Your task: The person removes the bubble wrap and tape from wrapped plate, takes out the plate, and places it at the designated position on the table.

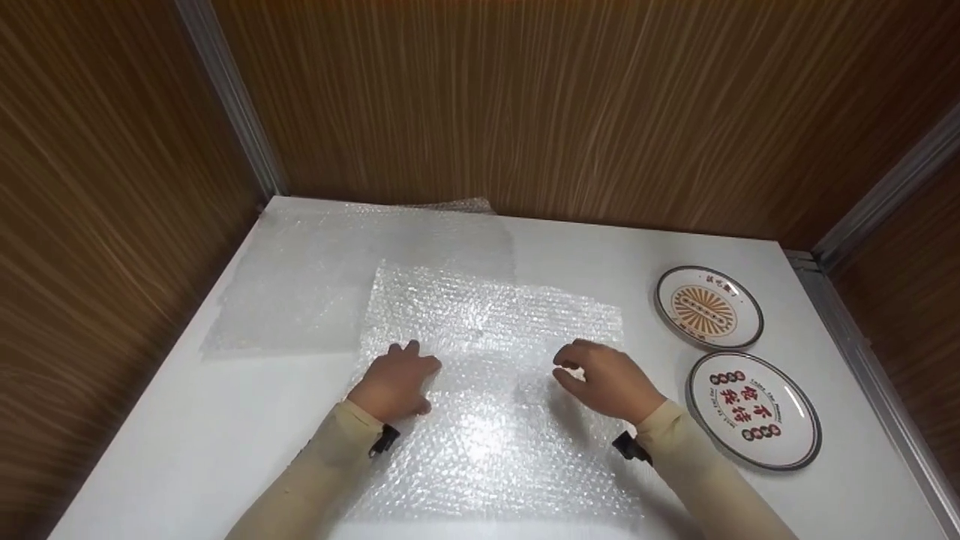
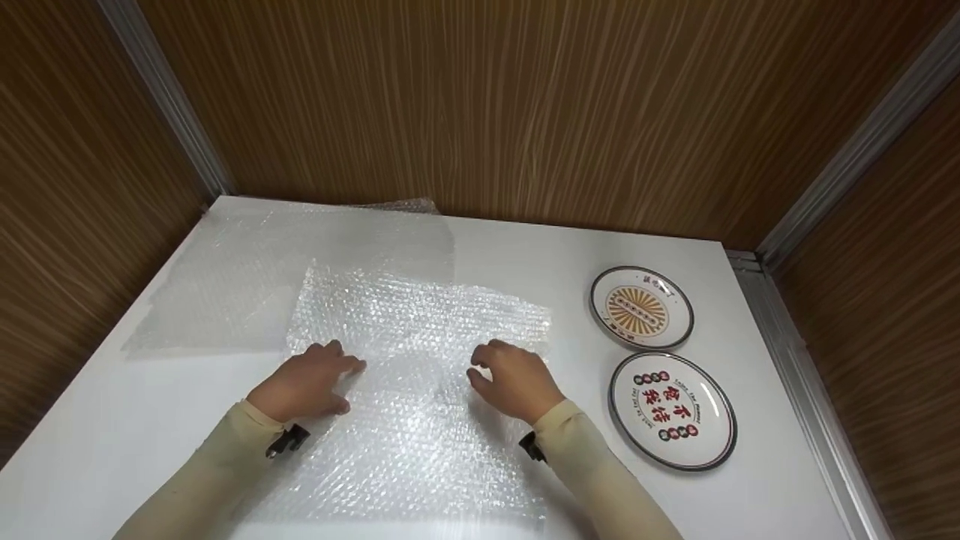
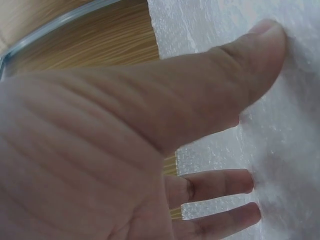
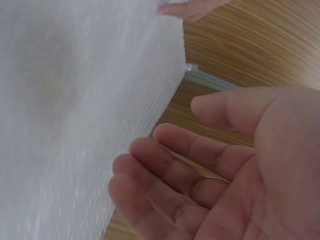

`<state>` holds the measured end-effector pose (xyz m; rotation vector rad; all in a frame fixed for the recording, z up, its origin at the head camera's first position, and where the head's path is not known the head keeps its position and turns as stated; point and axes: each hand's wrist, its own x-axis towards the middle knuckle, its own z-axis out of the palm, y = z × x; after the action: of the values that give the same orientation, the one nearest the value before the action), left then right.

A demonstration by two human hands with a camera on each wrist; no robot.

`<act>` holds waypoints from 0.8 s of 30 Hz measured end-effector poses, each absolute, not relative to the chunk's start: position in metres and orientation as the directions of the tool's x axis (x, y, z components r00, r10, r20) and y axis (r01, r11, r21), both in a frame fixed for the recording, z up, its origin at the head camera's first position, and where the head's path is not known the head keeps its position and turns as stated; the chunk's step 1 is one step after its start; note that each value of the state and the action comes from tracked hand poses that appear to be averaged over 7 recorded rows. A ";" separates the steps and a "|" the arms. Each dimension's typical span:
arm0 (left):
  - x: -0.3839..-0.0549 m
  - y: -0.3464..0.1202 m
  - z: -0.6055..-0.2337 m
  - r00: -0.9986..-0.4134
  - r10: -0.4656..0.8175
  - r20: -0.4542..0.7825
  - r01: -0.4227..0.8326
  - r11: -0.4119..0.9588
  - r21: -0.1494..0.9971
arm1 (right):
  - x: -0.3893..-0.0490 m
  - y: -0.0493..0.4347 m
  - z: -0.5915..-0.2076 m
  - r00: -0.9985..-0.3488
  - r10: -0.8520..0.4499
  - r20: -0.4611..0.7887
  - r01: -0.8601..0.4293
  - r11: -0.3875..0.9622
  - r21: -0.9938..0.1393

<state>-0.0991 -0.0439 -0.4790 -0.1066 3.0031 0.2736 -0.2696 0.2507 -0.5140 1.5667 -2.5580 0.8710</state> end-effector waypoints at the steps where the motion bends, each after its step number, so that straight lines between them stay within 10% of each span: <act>1: -0.099 -0.042 -0.480 -0.990 -0.055 -0.130 -0.079 0.979 0.188 | -0.268 0.250 -0.515 -0.490 -0.822 0.291 -0.828 0.335 -0.449; 14: -0.093 -0.051 -0.480 -0.985 -0.084 -0.148 -0.116 0.968 0.223 | -0.265 0.265 -0.504 -0.482 -0.843 0.238 -0.809 0.324 -0.490; 24: -0.079 -0.101 -0.463 -0.917 -0.397 0.050 -0.375 0.895 0.241 | -0.253 0.255 -0.518 -0.379 -0.920 0.103 -0.862 0.310 -0.401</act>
<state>-0.0790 -0.1011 -0.4626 -0.6432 3.1533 0.3691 -0.2532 0.2548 -0.5177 1.8208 -2.6565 0.6552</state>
